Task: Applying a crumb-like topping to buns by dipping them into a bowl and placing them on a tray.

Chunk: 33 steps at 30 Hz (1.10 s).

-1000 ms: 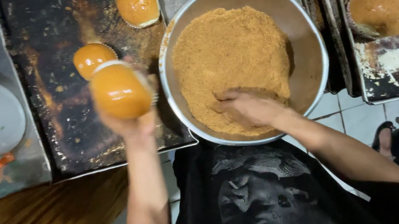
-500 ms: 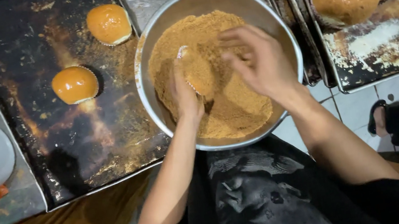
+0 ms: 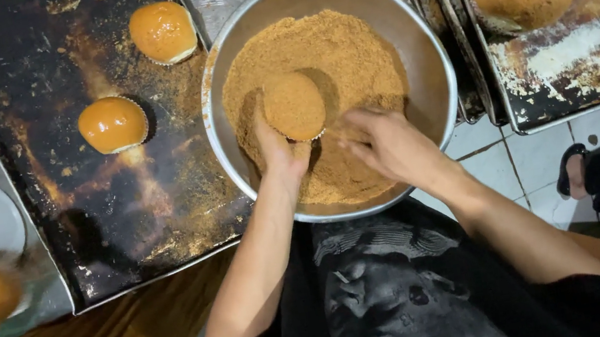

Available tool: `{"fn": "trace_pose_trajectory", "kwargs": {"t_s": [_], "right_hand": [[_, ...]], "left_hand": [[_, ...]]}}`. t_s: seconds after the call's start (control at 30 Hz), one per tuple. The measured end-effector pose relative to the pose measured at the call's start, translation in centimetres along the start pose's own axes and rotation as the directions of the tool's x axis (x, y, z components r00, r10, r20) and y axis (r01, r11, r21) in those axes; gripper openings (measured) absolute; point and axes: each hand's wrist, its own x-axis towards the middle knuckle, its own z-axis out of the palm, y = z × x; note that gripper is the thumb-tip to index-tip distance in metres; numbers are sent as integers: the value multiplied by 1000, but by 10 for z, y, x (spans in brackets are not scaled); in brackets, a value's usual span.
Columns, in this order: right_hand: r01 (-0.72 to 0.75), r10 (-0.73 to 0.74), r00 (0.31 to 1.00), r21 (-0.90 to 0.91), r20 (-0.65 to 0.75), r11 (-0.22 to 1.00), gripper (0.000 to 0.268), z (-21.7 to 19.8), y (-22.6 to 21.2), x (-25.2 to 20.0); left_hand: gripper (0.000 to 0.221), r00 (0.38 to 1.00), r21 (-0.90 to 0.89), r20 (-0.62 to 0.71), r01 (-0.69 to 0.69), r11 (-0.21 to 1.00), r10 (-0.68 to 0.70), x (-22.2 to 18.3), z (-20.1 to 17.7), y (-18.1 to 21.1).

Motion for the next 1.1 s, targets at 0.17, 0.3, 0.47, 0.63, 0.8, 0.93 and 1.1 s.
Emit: {"fn": "trace_pose_trajectory", "kwargs": {"t_s": [0.17,0.3,0.47,0.63,0.8,0.93,1.1], "right_hand": [[385,-331,886,118,-326,915,29,-17,6,20],[442,-342,845,177,-410,879,21,-41,1,25],[426,-271,813,209,-515,880,17,-37,39,38],[-17,53,972,157,-228,987,29,-4,48,24],[-122,168,954,-193,248,974,38,42,66,11],[133,-128,985,35,-118,990,19,15,55,7],[457,-312,753,119,-579,882,29,-36,49,3]], "left_hand": [[41,961,-44,61,273,961,-270,-30,27,-5],[76,930,175,69,346,922,-362,-47,37,3],[64,928,152,16,365,918,-372,-43,28,-1],[53,931,72,42,360,930,-364,-5,-11,0],[59,946,85,68,310,947,-316,14,-21,5],[58,956,114,58,278,954,-286,3,-3,4],[51,972,265,70,199,944,-224,-30,35,21]]}}
